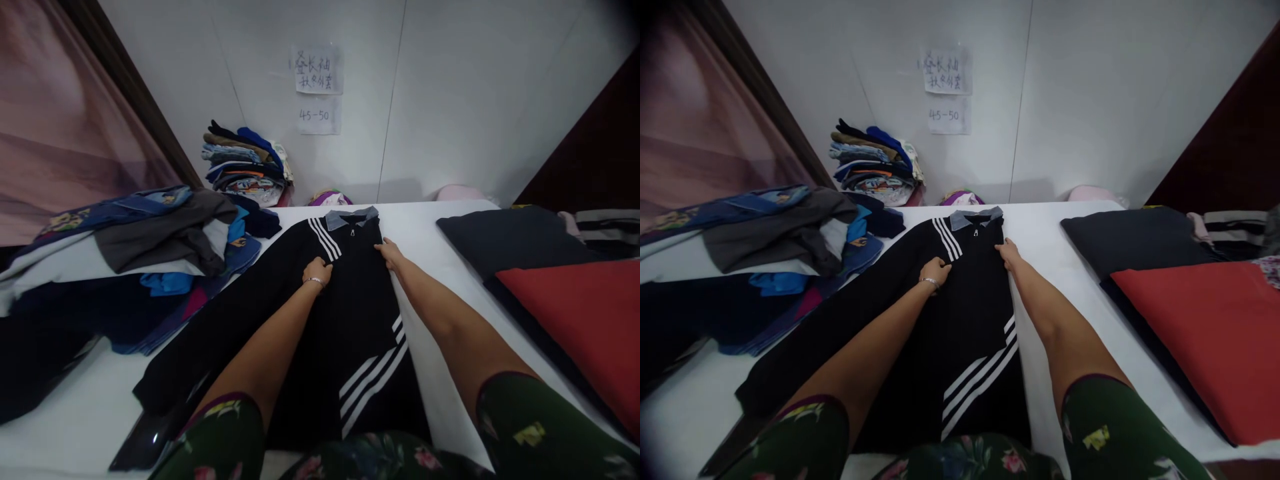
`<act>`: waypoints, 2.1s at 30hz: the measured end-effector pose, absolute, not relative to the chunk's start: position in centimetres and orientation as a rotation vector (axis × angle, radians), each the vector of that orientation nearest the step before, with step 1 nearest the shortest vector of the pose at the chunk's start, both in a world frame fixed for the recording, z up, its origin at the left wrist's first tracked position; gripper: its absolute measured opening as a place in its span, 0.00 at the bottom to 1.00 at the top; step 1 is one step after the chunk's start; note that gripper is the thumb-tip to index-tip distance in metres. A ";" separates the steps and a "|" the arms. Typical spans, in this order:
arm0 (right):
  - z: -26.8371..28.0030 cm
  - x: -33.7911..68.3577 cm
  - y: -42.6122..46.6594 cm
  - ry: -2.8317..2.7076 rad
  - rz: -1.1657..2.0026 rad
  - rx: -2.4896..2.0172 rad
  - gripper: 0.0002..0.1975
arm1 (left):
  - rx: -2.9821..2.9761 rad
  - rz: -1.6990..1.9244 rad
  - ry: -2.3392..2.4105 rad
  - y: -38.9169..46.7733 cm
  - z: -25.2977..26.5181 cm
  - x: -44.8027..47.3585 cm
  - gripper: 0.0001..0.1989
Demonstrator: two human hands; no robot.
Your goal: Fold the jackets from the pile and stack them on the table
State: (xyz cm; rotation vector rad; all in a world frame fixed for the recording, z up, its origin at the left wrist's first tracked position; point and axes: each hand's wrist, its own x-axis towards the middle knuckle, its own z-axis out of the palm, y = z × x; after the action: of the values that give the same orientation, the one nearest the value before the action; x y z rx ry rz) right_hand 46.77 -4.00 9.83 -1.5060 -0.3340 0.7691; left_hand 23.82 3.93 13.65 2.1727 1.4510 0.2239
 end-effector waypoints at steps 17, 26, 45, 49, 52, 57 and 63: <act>12.6 37.0 -19.5 -0.252 1.075 -1.346 0.42 | 1.593 0.457 1.049 -6.0 13.9 11.6 0.28; 15.0 34.1 -22.6 -0.352 1.071 -1.146 0.42 | 1.792 0.478 0.807 -10.1 13.3 9.0 0.34; 14.4 32.4 -21.5 -0.434 1.041 -1.154 0.31 | 2.131 0.608 0.746 -13.0 13.9 7.4 0.29; 15.2 32.1 -21.9 -0.443 1.024 -1.194 0.36 | 1.732 0.663 0.727 -15.1 15.5 8.0 0.28; 15.3 31.7 -22.2 -0.482 1.000 -1.239 0.40 | 1.532 0.538 0.784 -16.8 15.4 8.2 0.29; 14.0 31.0 -22.3 -0.551 0.944 -1.329 0.47 | 1.491 0.228 0.884 -17.9 13.4 7.0 0.34; 12.7 31.0 -21.8 -0.480 0.908 -1.401 0.49 | 2.241 0.011 0.993 -14.4 15.5 5.2 0.24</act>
State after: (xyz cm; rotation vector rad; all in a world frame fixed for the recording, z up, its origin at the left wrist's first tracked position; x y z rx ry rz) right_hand 30.95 -21.83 12.67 -1.4010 -0.4797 0.9079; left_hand 5.24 -14.44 15.49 2.2411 0.9928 0.0114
